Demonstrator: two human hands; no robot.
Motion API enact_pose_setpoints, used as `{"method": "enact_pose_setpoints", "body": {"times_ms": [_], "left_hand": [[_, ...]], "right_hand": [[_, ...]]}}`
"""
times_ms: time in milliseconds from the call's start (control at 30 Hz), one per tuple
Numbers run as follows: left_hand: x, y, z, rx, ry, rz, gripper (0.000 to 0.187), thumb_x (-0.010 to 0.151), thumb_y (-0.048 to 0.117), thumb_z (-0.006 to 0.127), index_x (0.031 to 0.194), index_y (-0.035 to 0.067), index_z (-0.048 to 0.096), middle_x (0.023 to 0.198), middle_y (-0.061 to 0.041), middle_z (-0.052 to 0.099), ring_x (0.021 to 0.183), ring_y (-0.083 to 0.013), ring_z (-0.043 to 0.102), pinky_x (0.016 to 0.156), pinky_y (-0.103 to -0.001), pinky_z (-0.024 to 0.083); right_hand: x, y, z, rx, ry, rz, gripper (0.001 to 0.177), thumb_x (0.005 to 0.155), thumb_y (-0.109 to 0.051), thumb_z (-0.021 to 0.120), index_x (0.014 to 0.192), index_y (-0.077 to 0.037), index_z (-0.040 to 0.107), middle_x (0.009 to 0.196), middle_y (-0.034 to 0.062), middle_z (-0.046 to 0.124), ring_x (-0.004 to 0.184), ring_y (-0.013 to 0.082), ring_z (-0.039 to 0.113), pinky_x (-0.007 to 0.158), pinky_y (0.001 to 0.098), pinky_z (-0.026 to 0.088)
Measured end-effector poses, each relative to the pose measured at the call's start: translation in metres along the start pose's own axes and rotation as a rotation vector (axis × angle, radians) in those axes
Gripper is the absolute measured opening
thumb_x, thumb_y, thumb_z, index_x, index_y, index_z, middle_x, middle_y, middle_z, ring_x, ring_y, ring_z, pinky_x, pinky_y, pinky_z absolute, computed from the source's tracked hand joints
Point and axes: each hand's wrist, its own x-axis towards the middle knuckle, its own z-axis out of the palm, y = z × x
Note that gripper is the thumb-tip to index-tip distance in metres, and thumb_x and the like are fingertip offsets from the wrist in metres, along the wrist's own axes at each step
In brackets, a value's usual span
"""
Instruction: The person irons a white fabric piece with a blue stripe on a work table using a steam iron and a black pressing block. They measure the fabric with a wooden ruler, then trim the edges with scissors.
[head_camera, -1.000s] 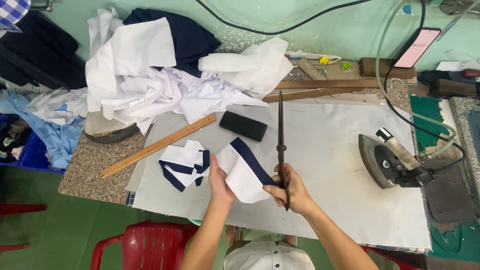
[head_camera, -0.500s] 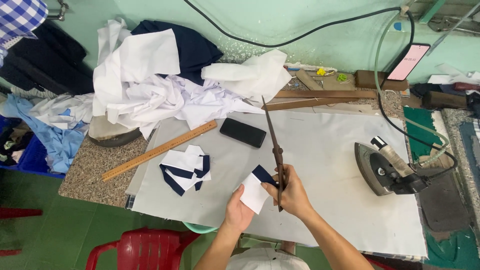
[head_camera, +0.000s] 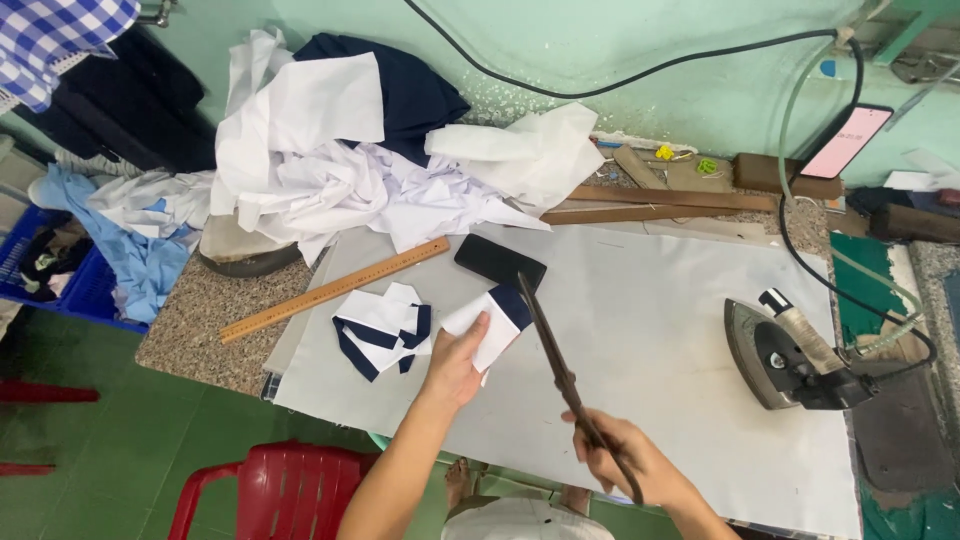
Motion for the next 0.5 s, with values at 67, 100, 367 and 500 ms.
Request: {"method": "enact_pose_setpoints", "body": {"times_ms": [67, 100, 367, 500], "left_hand": [[-0.006, 0.012, 0.008, 0.013, 0.002, -0.001, 0.052, 0.083, 0.017, 0.075, 0.130, -0.001, 0.065, 0.123, -0.019, 0.072, 0.112, -0.0338, 0.070, 0.091, -0.045, 0.060], [-0.008, 0.017, 0.013, 0.031, -0.001, -0.005, 0.055, 0.081, 0.017, 0.076, 0.131, -0.001, 0.064, 0.123, -0.019, 0.072, 0.113, -0.0338, 0.069, 0.091, -0.044, 0.060], [0.010, 0.010, 0.001, 0.151, -0.161, 0.005, 0.040, 0.086, 0.020, 0.078, 0.122, 0.003, 0.072, 0.107, -0.010, 0.076, 0.101, -0.0244, 0.072, 0.086, -0.037, 0.060], [0.008, 0.009, -0.004, 0.229, -0.288, 0.018, 0.038, 0.086, 0.021, 0.079, 0.120, 0.004, 0.072, 0.107, -0.009, 0.076, 0.101, -0.0238, 0.072, 0.084, -0.037, 0.059]], "right_hand": [[-0.009, -0.021, 0.018, 0.090, -0.046, 0.098, 0.075, 0.093, -0.057, 0.055, 0.137, 0.004, 0.055, 0.080, 0.0049, 0.049, 0.054, 0.0130, 0.045, 0.060, 0.0294, 0.050], [-0.013, -0.032, 0.026, 0.181, -0.084, 0.193, 0.092, 0.086, -0.074, 0.052, 0.135, 0.003, 0.056, 0.075, 0.0040, 0.042, 0.057, 0.0135, 0.041, 0.076, 0.0320, 0.052], [-0.017, -0.029, 0.028, 0.287, -0.196, 0.131, 0.088, 0.087, -0.079, 0.048, 0.122, 0.000, 0.058, 0.068, -0.0011, 0.041, 0.057, 0.0094, 0.039, 0.077, 0.0309, 0.042], [-0.028, 0.012, 0.008, 0.323, -0.221, 0.226, 0.105, 0.075, -0.089, 0.041, 0.126, 0.002, 0.058, 0.068, -0.0003, 0.045, 0.045, 0.0078, 0.045, 0.077, 0.0252, 0.052]]}}
